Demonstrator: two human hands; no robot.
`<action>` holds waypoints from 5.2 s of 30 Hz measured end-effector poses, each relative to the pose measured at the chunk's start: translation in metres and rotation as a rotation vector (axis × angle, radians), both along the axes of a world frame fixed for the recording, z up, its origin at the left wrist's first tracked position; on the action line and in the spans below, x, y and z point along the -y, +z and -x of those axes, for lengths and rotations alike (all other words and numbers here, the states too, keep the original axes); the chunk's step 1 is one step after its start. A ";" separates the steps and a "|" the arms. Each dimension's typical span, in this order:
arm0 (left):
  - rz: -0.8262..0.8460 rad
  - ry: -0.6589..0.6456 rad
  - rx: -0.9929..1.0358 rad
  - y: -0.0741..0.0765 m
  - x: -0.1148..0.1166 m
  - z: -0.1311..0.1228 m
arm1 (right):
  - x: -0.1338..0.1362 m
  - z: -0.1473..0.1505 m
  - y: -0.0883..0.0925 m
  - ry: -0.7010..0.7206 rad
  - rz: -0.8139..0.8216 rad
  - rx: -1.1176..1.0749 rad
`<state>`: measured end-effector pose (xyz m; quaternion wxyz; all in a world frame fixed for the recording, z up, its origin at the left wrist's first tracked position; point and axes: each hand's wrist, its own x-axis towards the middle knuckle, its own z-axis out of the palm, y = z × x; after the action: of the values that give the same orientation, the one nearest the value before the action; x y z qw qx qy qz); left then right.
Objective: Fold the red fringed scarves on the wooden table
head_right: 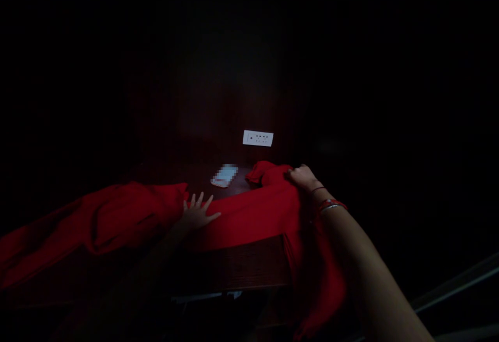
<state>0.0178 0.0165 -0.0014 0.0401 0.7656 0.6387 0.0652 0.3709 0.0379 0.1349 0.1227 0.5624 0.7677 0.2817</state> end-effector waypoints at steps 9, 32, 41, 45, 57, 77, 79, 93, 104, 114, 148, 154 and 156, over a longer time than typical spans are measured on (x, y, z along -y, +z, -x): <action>-0.329 -0.099 -0.031 0.000 0.017 -0.020 | 0.035 0.085 -0.037 0.182 -0.373 -0.175; -0.107 -0.125 -0.033 -0.007 0.015 -0.017 | 0.056 0.007 -0.071 -0.036 -0.184 -0.293; -0.157 -0.118 -0.004 -0.006 0.018 -0.018 | 0.070 0.110 -0.088 0.285 -0.066 -0.355; -0.121 -0.114 -0.016 -0.005 0.019 -0.017 | 0.069 0.138 -0.116 0.268 0.137 -0.428; -0.125 -0.153 -0.011 -0.006 0.016 -0.019 | 0.077 0.141 -0.124 0.221 0.221 -0.520; -0.098 -0.167 -0.022 -0.005 0.016 -0.017 | 0.092 0.032 -0.081 -0.083 -0.211 -0.383; -0.148 -0.171 -0.038 0.001 0.020 -0.018 | 0.091 0.058 -0.080 -0.005 -0.182 -0.407; -0.184 -0.120 -0.126 0.006 0.015 0.046 | 0.038 0.202 -0.130 0.131 0.374 -0.622; -0.440 0.115 -0.100 0.070 0.031 0.108 | 0.027 0.180 -0.138 0.055 0.360 -0.606; 0.064 0.232 -0.029 0.093 -0.010 0.177 | 0.001 0.239 -0.096 0.282 0.363 -0.757; -0.532 -0.385 0.193 0.073 -0.015 0.097 | -0.016 0.285 -0.128 0.594 -0.003 -1.313; -0.598 -0.392 0.194 0.075 -0.011 0.088 | -0.014 0.283 -0.119 0.719 0.117 -1.487; -0.614 -0.393 0.186 0.075 -0.010 0.087 | -0.013 0.283 -0.118 0.734 0.179 -1.535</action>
<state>-0.0693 0.0263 0.0741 -0.1217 0.8408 0.4240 0.3138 0.0876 0.0508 0.0170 -0.4864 0.3012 0.7909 -0.2171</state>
